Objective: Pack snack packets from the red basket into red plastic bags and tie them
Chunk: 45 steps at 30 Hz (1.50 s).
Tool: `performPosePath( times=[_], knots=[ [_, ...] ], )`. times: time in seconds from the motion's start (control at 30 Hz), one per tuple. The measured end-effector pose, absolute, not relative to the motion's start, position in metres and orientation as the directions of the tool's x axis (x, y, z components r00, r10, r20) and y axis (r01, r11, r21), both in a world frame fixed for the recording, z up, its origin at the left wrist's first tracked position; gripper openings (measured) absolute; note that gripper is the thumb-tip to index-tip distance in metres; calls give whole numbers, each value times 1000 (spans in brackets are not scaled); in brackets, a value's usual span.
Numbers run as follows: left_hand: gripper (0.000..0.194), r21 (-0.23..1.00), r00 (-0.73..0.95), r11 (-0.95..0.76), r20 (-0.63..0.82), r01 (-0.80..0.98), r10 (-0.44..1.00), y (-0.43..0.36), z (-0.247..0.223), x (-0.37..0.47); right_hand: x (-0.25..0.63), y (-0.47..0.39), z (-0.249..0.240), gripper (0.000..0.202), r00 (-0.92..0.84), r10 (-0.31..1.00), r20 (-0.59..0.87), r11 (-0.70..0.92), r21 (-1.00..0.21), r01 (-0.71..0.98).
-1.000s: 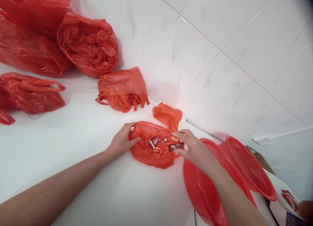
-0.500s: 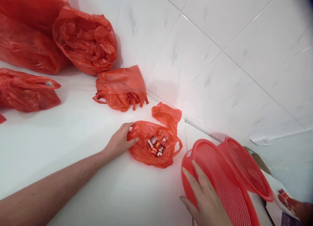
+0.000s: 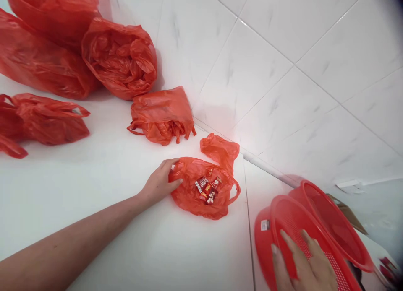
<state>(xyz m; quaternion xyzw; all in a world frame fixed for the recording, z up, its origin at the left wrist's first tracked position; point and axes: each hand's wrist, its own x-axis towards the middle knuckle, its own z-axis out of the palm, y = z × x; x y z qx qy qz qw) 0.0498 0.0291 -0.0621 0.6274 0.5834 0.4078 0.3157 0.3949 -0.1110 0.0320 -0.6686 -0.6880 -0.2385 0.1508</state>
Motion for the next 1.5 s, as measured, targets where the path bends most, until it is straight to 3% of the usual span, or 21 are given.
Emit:
performPosePath(
  times=[0.07, 0.13, 0.23, 0.43, 0.63, 0.83, 0.9, 1.0, 1.07, 1.13, 1.2, 1.3, 1.37, 1.5],
  knots=[
    [56, 874, -8, -117, 138, 471, 990, 29, -64, 50, 362, -102, 28, 40, -41, 847, 529, 69, -34, 997],
    [56, 876, -5, -118, 136, 468, 991, 29, -65, 50, 330, -86, 21, 36, -22, 906, 423, 112, -190, 975],
    [56, 876, -3, -125, 142, 466, 990, 29, -66, 50, 297, -55, 7, 39, -58, 932, 359, 171, -292, 941],
    [56, 878, -1, -146, 165, 455, 986, 28, -63, 49, 265, -14, -38, 35, -205, 871, 446, 354, -280, 893],
    [54, 874, -14, -171, 199, 455, 980, 28, -65, 50, 251, -7, -83, 34, -371, 823, 431, 454, -105, 885],
    [56, 875, -45, -195, 239, 443, 970, 32, -73, 49, 253, -9, -81, 34, -430, 774, 465, 546, -145, 825],
    [56, 863, -79, -206, 271, 461, 959, 31, -74, 48, 256, -11, -77, 32, -379, 766, 519, 528, -172, 831],
    [55, 729, -113, -331, 486, 599, 867, 23, -71, 48, 265, -13, -71, 28, -205, 779, 592, 433, -271, 860],
    [52, 512, -18, -475, 694, 716, 720, 13, -63, 51, 273, -13, -66, 28, -98, 807, 583, 366, -362, 858],
    [45, 278, 179, -622, 802, 732, 569, 2, -53, 62, 280, -12, -62, 29, -38, 855, 517, 298, -430, 852],
    [35, 153, 381, -744, 782, 650, 493, -4, -44, 78, 285, -11, -59, 30, -2, 904, 427, 217, -453, 865],
    [26, 167, 587, -797, 592, 581, 552, -2, -39, 104, 289, -9, -58, 32, 7, 949, 315, 133, -420, 898],
    [27, 225, 594, -738, 467, 636, 655, 6, -42, 116, 290, -7, -59, 32, -9, 967, 254, 112, -398, 911],
    [39, 326, 422, -528, 343, 784, 839, 20, -53, 116, 291, -6, -63, 53, 11, 987, 160, 56, -405, 913]
  ],
)
